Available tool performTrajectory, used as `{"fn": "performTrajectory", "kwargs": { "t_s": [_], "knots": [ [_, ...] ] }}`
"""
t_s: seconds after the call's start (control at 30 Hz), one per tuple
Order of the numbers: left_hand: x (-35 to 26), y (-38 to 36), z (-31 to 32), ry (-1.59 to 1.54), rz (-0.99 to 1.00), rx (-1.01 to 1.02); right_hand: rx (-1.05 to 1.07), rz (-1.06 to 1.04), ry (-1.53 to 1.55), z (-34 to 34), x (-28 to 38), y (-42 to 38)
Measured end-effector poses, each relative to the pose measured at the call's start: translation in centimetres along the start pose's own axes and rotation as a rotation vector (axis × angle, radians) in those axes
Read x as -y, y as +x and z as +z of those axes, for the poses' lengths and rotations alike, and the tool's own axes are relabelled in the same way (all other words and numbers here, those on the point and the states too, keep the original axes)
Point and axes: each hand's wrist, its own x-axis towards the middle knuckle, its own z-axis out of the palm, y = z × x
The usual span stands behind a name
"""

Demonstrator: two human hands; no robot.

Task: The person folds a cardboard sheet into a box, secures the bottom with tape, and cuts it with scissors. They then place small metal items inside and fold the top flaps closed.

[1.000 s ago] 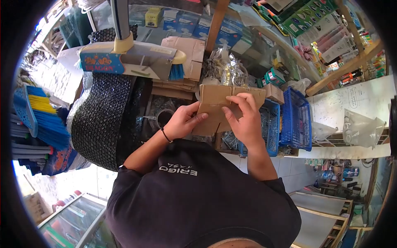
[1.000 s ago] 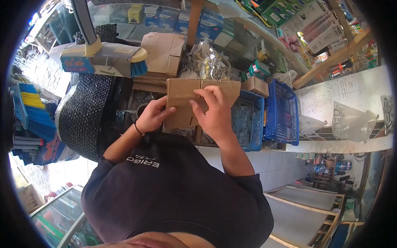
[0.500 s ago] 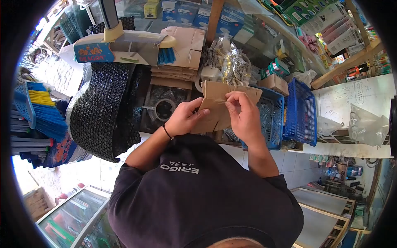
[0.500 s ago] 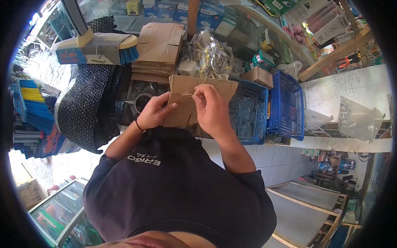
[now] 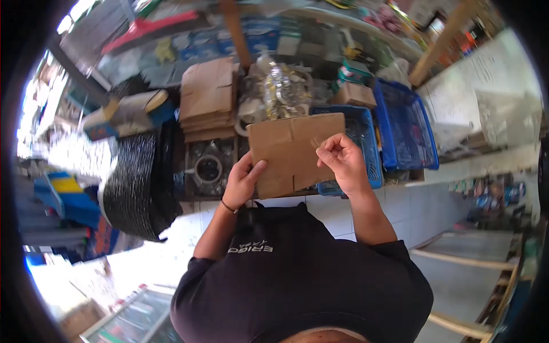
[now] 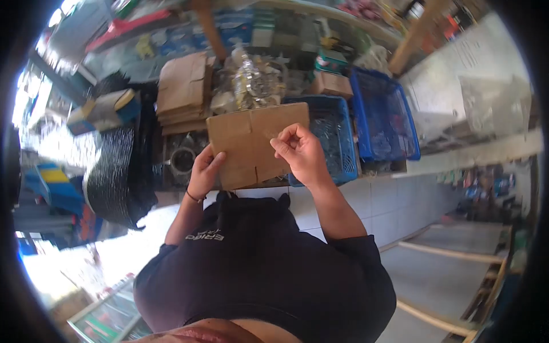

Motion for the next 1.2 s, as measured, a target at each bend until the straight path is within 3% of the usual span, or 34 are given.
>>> {"fn": "performTrajectory", "kwargs": {
  "t_s": [0.2, 0.33, 0.5, 0.57, 0.67, 0.77, 0.87, 1.07, 1.2],
  "knots": [
    [0.8, 1.1, 2.4, 0.072, -0.052, -0.055, -0.311, 0.041, 0.081, -8.1, -1.9, -6.0],
    [1.2, 2.4, 5.1, 0.133, -0.004, -0.038, -0.565, 0.179, -0.274, -15.0, -5.0, -11.0],
    [0.6, 4.5, 9.9, 0.203, 0.003, -0.008, -1.083, 0.219, -0.152, -25.4, -12.4, -15.7],
    [0.7, 5.0, 11.3, 0.227, -0.010, 0.012, -1.196, 0.212, -0.023, -28.3, -13.3, -16.5],
    [1.3, 5.4, 13.7, 0.216, 0.027, 0.005, -1.249, 0.328, -0.057, -31.5, -14.5, -15.5],
    [1.4, 5.1, 15.4, 0.256, 0.025, -0.025, -1.200, 0.360, -0.364, -33.7, -17.9, -14.3],
    [1.4, 4.5, 16.2, 0.256, 0.027, -0.046, -1.169, 0.493, -0.582, -33.0, -17.8, -14.0],
    [1.8, 3.9, 17.1, 0.246, 0.004, -0.093, -1.228, 0.664, -0.627, -32.4, -14.0, -14.7],
    [1.4, 3.9, 17.2, 0.325, 0.018, -0.084, -1.104, 0.179, -0.909, -33.4, -17.2, -15.9]
  ]
}}
